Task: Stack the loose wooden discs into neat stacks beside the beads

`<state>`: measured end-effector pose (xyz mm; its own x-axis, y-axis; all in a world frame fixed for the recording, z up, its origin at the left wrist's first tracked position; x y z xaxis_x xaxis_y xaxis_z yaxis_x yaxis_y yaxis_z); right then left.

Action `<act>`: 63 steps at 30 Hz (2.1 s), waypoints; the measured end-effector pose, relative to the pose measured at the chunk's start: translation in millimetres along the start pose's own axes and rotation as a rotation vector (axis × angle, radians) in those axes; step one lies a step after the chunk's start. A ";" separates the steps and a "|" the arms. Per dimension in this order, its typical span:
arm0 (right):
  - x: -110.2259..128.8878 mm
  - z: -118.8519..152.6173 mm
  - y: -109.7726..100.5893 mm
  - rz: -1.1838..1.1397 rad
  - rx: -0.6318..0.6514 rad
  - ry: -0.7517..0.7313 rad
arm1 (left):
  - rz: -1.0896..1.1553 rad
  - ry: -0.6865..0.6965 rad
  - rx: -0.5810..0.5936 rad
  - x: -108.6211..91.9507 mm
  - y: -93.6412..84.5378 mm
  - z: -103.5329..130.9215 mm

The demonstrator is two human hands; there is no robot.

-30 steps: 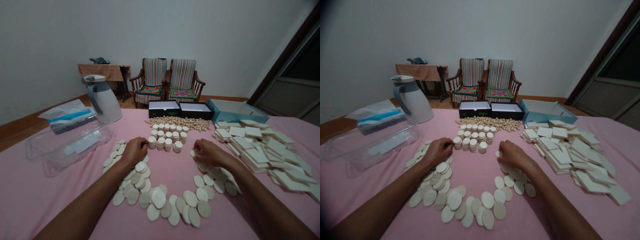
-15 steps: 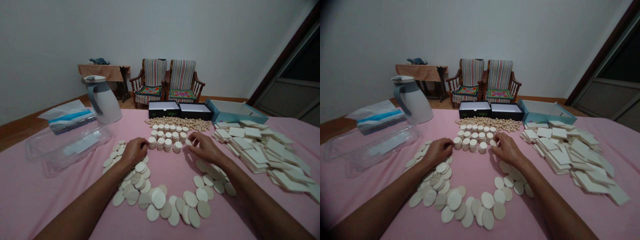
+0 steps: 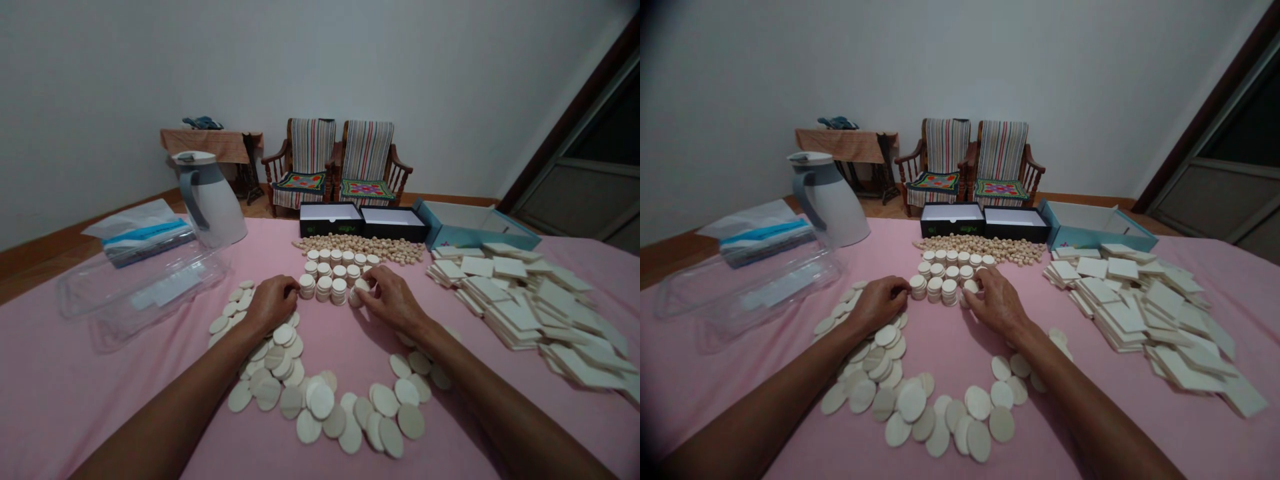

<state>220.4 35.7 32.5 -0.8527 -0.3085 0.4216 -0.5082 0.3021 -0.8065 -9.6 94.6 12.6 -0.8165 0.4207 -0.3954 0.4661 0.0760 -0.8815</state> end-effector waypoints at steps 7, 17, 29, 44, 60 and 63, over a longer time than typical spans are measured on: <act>1.3 1.8 -6.2 -0.016 -0.029 0.026 | 0.000 0.008 -0.004 0.4 0.1 0.5; -15.9 14.1 -4.0 0.122 0.208 0.166 | 0.003 0.005 -0.009 1.2 1.3 0.6; -4.2 16.6 8.3 0.042 0.276 0.129 | 0.010 0.001 -0.007 1.6 1.3 0.5; -28.2 33.7 -36.2 0.216 0.681 0.183 | 0.004 0.008 -0.003 1.9 2.1 -0.3; -34.8 30.1 -23.8 0.016 0.715 0.152 | 0.007 0.001 -0.011 3.3 1.3 0.0; -37.0 29.2 -27.5 0.001 0.684 0.140 | 0.005 0.003 -0.005 2.3 0.8 0.4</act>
<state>269.4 12.5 27.0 -0.8841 -0.1752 0.4332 -0.3560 -0.3480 -0.8673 -11.3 95.2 10.9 -0.8130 0.4236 -0.3995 0.4722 0.0782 -0.8780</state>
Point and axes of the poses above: each hand's wrist, its own z-axis away from the middle knuckle, its own y-axis out of the palm, x = y × z, the point moved 5 cm from there along -z, towards the middle knuckle, and after that the axes turned 1 degree about -y, right-handed, at the moved point
